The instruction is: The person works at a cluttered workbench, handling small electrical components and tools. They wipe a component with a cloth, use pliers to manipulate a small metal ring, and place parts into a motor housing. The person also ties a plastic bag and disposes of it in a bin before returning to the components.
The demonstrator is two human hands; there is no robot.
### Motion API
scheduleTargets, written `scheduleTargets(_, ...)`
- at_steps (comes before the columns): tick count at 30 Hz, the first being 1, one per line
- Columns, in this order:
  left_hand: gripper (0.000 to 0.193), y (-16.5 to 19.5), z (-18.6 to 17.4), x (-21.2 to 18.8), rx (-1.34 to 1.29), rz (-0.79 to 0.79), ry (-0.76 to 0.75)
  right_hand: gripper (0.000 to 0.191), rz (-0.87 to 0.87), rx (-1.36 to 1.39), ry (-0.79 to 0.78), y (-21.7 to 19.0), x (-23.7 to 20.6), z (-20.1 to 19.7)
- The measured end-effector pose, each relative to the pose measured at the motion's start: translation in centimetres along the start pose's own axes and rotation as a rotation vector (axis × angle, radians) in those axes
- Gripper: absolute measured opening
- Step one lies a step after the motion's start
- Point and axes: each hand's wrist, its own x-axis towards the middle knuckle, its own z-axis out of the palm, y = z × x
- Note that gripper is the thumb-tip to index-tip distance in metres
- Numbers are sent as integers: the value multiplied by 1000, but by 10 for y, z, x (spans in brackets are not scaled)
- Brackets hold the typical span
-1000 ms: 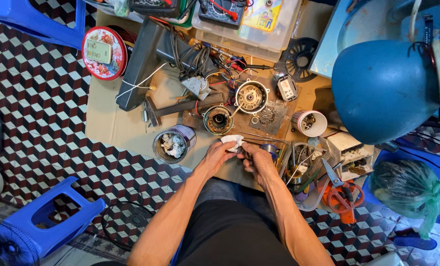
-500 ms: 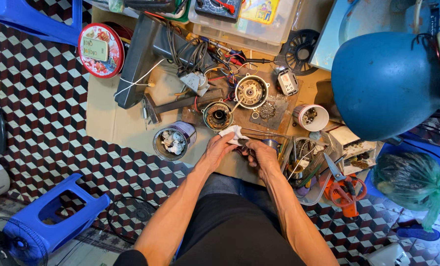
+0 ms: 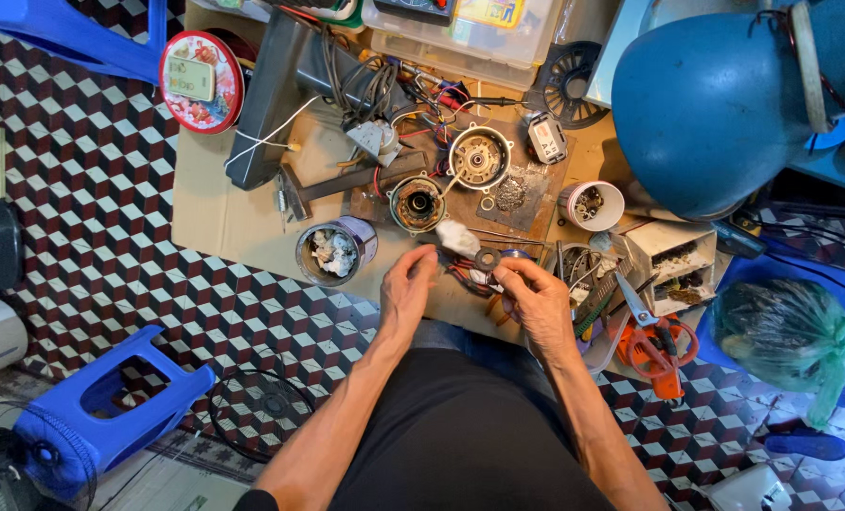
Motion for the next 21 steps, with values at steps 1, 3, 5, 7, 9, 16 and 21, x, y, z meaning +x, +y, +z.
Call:
scheduleTargets(1, 49, 8, 2, -13, -86, -33, -41, 22, -24, 39, -35, -3, -4, -2)
scheduleTargets(3, 48, 28, 4, -28, -285, -109, -192, 22, -74, 114, -106, -7, -10, -2)
scheduleTargets(5, 46, 44, 4, -38, -409, -144, -319, 21, -74, 43, -132, -10, -17, -2)
scheduleTargets(7, 42, 54, 3, -45, -452, -137, -430, 21, -77, -5, -132, -13, -25, 0)
scheduleTargets(9, 39, 58, 4, -48, -363, -62, -420, 22, -74, -30, -116, -14, -33, 3)
scheduleTargets(16, 40, 60, -16, -35, -411, -40, -459, 24, -134, 101, -15, -19, -54, 16)
scheduleTargets(21, 37, 88, -40, 18, -21, 313, -400, 24, -185, 360, 106, -5, -63, 26)
